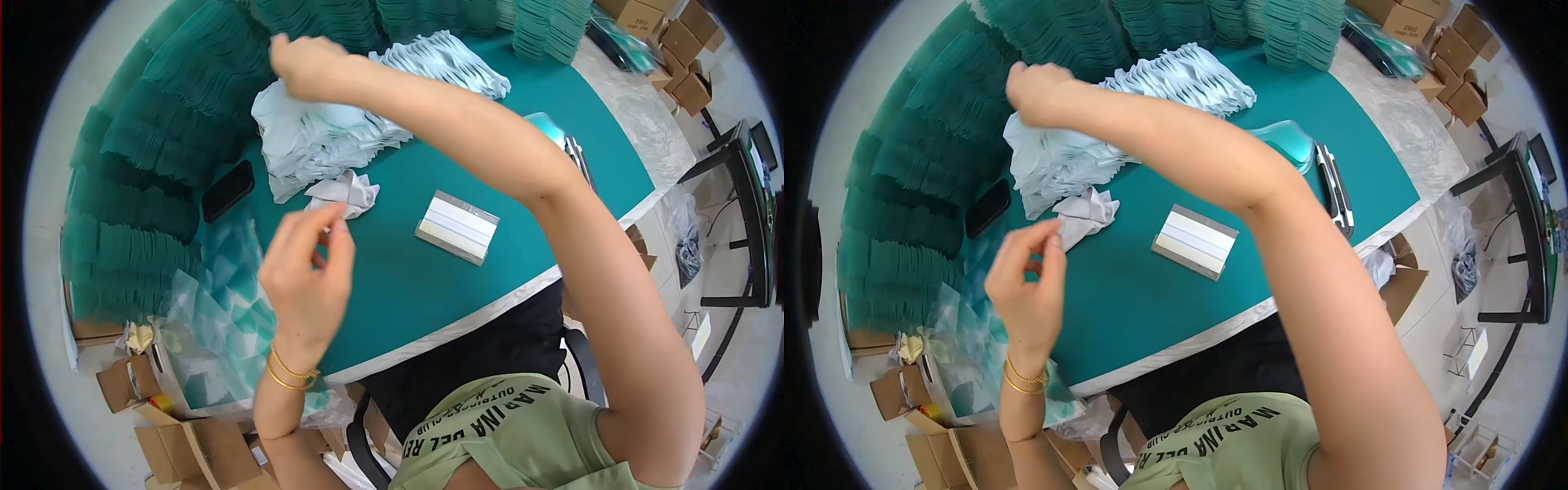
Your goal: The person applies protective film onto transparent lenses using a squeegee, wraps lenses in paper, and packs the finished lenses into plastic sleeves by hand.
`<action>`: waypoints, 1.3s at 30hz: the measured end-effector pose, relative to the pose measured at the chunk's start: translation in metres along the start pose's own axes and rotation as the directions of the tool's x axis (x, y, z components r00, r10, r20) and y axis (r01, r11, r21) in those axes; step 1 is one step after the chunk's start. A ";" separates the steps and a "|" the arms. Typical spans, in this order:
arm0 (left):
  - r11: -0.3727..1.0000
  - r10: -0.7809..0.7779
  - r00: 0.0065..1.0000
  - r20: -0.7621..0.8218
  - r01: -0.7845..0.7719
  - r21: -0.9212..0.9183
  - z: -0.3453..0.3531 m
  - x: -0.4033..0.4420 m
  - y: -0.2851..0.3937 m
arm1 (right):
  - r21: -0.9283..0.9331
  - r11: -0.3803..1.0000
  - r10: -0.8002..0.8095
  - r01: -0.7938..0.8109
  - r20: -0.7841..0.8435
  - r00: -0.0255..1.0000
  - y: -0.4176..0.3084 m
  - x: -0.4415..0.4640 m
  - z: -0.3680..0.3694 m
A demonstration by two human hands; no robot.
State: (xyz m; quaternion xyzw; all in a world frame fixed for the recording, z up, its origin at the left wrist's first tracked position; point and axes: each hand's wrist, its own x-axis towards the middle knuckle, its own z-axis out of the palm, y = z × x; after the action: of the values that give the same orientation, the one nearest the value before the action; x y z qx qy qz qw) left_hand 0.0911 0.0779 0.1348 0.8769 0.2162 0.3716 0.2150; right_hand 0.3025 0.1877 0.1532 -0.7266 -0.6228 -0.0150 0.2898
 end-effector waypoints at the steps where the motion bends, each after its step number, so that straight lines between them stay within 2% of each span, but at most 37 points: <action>1: 0.999 0.009 1.000 -0.024 -0.009 0.033 -0.005 0.007 -0.007 | -0.043 0.999 0.011 -0.013 -0.067 0.998 0.010 -0.006 -0.008; 2: 0.999 -0.031 0.999 -0.022 0.032 0.044 -0.011 0.013 -0.017 | -0.088 0.996 0.016 -0.028 -0.132 0.991 0.022 -0.013 -0.018; 4: 0.997 -0.072 0.996 -0.059 0.074 0.033 -0.019 0.024 -0.025 | -0.133 0.969 0.167 -0.207 -0.267 0.949 0.062 -0.020 -0.016; 5: 0.996 -0.075 0.995 -0.068 0.078 0.037 -0.022 0.028 -0.024 | -0.398 0.865 0.177 -0.307 -0.331 0.927 0.070 -0.032 -0.015; 6: 0.996 -0.072 0.995 -0.065 0.075 0.055 -0.023 0.030 -0.022 | -0.618 0.678 0.169 -0.398 -0.397 0.902 0.077 -0.041 -0.015; 7: 0.998 -0.050 0.997 -0.064 0.052 0.031 -0.019 0.031 -0.023 | -0.667 0.644 0.028 -0.374 -0.468 0.883 0.083 -0.042 -0.015; 8: 0.999 -0.031 0.997 -0.066 0.031 0.008 -0.014 0.032 -0.021 | -0.588 0.792 -0.121 -0.167 -0.419 0.900 0.073 -0.043 -0.027; 9: 0.999 -0.053 0.998 -0.041 0.053 -0.008 -0.007 0.033 -0.015 | -0.478 0.876 -0.275 0.063 -0.387 0.880 0.061 -0.043 -0.038; 10: 0.999 -0.022 1.000 -0.021 0.022 -0.032 0.001 0.033 -0.015 | -0.335 0.887 -0.448 0.317 -0.460 0.766 0.052 -0.032 -0.035; 11: 0.998 0.008 1.000 -0.001 -0.008 -0.056 0.010 0.032 -0.014 | -0.076 0.942 -0.326 0.326 -0.426 0.844 0.031 -0.036 -0.031; 12: 0.998 0.012 0.999 0.032 -0.010 -0.059 0.015 0.032 -0.008 | 0.121 0.991 -0.059 0.057 0.016 0.998 0.022 -0.024 -0.033; 14: 0.997 0.034 0.998 0.057 -0.030 -0.072 0.018 0.028 0.001 | 0.076 0.966 0.227 -0.248 0.219 0.949 0.028 -0.008 -0.011; 16: 0.997 0.052 0.998 0.042 -0.050 -0.053 0.011 0.019 0.001 | -0.026 0.974 0.223 -0.225 0.278 0.934 0.040 -0.003 0.004; 17: 0.998 0.069 0.997 0.014 -0.069 -0.002 0.006 0.015 -0.003 | -0.005 0.977 0.208 -0.213 0.249 0.946 0.047 -0.005 0.007; 19: 0.995 0.062 0.998 -0.012 -0.061 0.081 -0.005 0.011 -0.010 | 0.061 0.977 0.203 -0.203 0.010 0.979 0.058 -0.004 0.017; 20: 0.993 0.022 1.000 -0.020 -0.020 0.117 -0.010 0.016 -0.016 | 0.107 0.971 0.200 -0.213 0.123 0.972 0.059 -0.004 0.008; 21: 0.991 -0.045 0.998 -0.037 0.049 0.123 -0.012 0.024 -0.023 | 0.108 0.970 0.203 -0.217 0.127 0.971 0.056 -0.006 0.008; 23: 0.983 -0.074 0.996 -0.041 0.080 0.166 -0.012 0.053 -0.049 | 0.240 0.927 0.295 -0.289 0.010 0.955 0.049 -0.005 0.008; 24: 0.975 -0.072 0.997 -0.043 0.079 0.209 -0.009 0.070 -0.063 | 0.253 0.940 0.233 -0.228 0.010 0.972 0.048 -0.002 0.009; 27: 0.957 -0.258 0.965 0.045 0.249 0.146 -0.002 0.118 -0.094 | 0.281 0.941 0.199 -0.186 -0.019 0.980 0.032 0.005 0.014; 28: 0.947 -0.294 0.954 0.058 0.283 0.150 0.001 0.131 -0.103 | 0.292 0.938 0.192 -0.188 0.018 0.981 0.030 0.011 0.017; 29: 0.939 -0.343 0.929 0.140 0.334 0.086 0.003 0.143 -0.106 | 0.276 0.939 0.198 -0.207 0.060 0.978 0.025 0.014 0.015; 30: 0.940 -0.338 0.930 0.143 0.328 0.089 0.007 0.149 -0.107 | 0.261 0.939 0.204 -0.224 0.102 0.974 0.020 0.017 0.014; 32: 0.882 -0.460 0.852 0.250 0.471 0.017 0.014 0.158 -0.090 | 0.324 0.911 0.241 -0.254 0.081 0.967 0.026 0.026 0.010; 33: 0.887 -0.450 0.863 0.230 0.462 0.003 0.020 0.162 -0.096 | 0.381 0.888 0.250 -0.258 0.073 0.966 0.032 0.030 0.007; 34: 0.906 -0.405 0.886 0.226 0.422 -0.033 0.026 0.165 -0.096 | 0.411 0.872 0.294 -0.265 -0.006 0.956 0.036 0.030 0.000; 35: 0.922 -0.357 0.908 0.218 0.380 -0.072 0.030 0.168 -0.096 | 0.354 0.922 0.231 -0.155 -0.183 0.956 0.041 0.027 -0.004; 36: 0.923 -0.356 0.909 0.216 0.378 -0.072 0.036 0.172 -0.095 | 0.346 0.938 0.162 -0.002 -0.432 0.887 0.043 0.022 -0.005; 37: 0.916 -0.351 0.906 0.236 0.384 -0.113 0.045 0.176 -0.092 | 0.297 0.944 0.093 0.141 -0.654 0.751 0.044 0.014 -0.008; 38: 0.909 -0.343 0.904 0.256 0.388 -0.154 0.054 0.186 -0.091 | 0.361 0.899 0.023 0.250 -0.607 0.794 0.037 -0.004 -0.027; 39: 0.845 -0.354 0.854 0.381 0.466 -0.261 0.063 0.199 -0.101 | 0.428 0.835 -0.051 0.345 -0.564 0.824 0.024 -0.028 -0.049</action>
State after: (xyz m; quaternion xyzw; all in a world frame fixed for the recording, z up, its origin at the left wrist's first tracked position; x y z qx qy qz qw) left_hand 0.2412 0.2541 0.1524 0.8059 0.2949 0.2019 0.4721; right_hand 0.3350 0.1396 0.1733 -0.5180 -0.5736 -0.0802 0.6295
